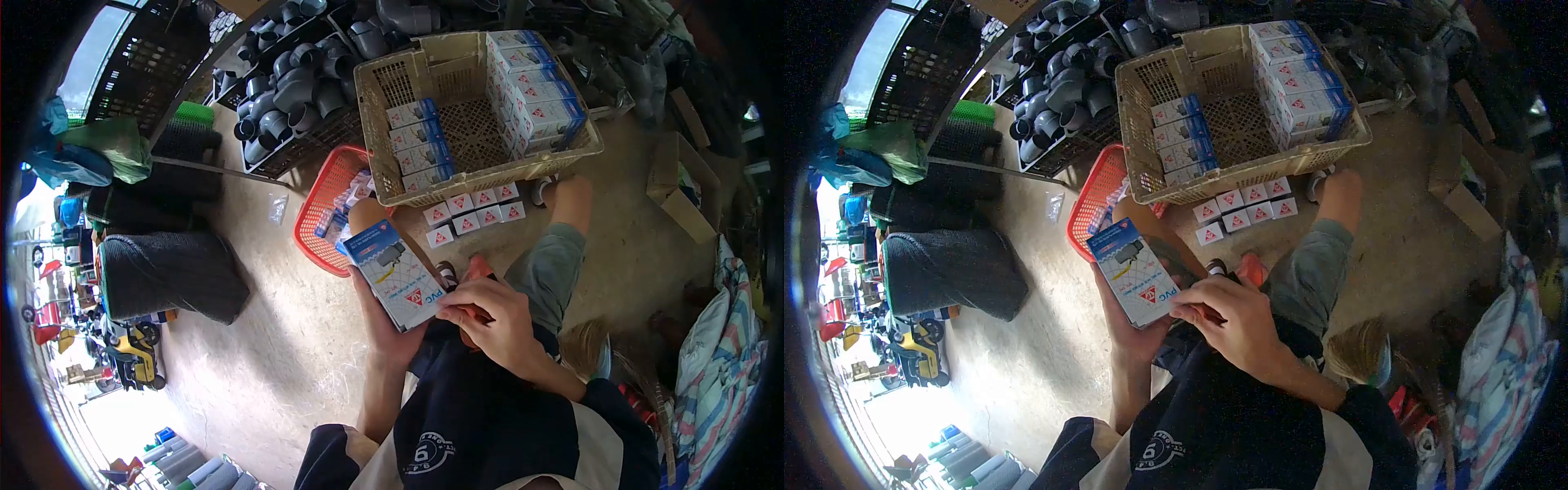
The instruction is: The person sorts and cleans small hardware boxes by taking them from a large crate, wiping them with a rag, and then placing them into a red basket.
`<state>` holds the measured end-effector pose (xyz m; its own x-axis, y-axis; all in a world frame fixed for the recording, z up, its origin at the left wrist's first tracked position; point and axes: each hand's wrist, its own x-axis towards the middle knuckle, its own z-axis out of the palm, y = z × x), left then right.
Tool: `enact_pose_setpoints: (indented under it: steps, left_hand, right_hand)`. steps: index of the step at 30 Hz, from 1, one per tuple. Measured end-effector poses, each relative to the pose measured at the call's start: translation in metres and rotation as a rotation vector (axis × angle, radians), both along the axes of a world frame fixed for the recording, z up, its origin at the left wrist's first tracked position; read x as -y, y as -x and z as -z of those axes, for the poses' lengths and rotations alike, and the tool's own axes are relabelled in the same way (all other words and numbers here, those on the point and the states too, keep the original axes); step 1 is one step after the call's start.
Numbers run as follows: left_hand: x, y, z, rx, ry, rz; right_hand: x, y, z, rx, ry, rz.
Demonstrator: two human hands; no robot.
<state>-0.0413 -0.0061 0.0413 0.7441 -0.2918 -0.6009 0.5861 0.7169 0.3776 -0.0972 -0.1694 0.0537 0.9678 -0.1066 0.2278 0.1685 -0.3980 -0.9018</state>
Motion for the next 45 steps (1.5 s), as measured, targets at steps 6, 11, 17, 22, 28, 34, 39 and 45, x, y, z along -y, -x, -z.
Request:
enact_pose_setpoints:
  steps: [6, 11, 17, 22, 28, 34, 39, 45]
  left_hand:
    - [0.0, 0.004, 0.0, 0.118, 0.004, 0.046]
    - [0.004, 0.005, -0.007, 0.16, -0.029, 0.041]
    - [0.0, 0.005, 0.0, 0.151, -0.053, 0.091]
    - [0.002, 0.009, -0.003, 0.194, -0.019, 0.025]
    - [0.001, 0.008, 0.0, 0.123, 0.018, 0.008]
    - [0.005, 0.013, 0.002, 0.198, -0.043, -0.017]
    - [0.003, 0.013, 0.002, 0.235, -0.114, -0.029]
    - [0.007, 0.011, -0.003, 0.245, -0.163, -0.005]
  right_hand:
    - [0.004, -0.004, -0.002, -0.039, -0.046, -0.038]
    - [0.012, -0.008, 0.01, 0.044, -0.066, -0.145]
    - [0.028, -0.021, 0.018, 0.124, -0.082, -0.388]
    - [0.02, -0.019, 0.014, 0.162, -0.065, -0.313]
    - [0.019, -0.017, 0.016, 0.094, -0.183, -0.336]
    - [0.024, -0.018, 0.007, 0.124, -0.11, -0.346]
    - [0.014, -0.009, 0.017, 0.069, -0.175, -0.24]
    - [0.01, -0.008, -0.002, 0.158, 0.045, -0.146]
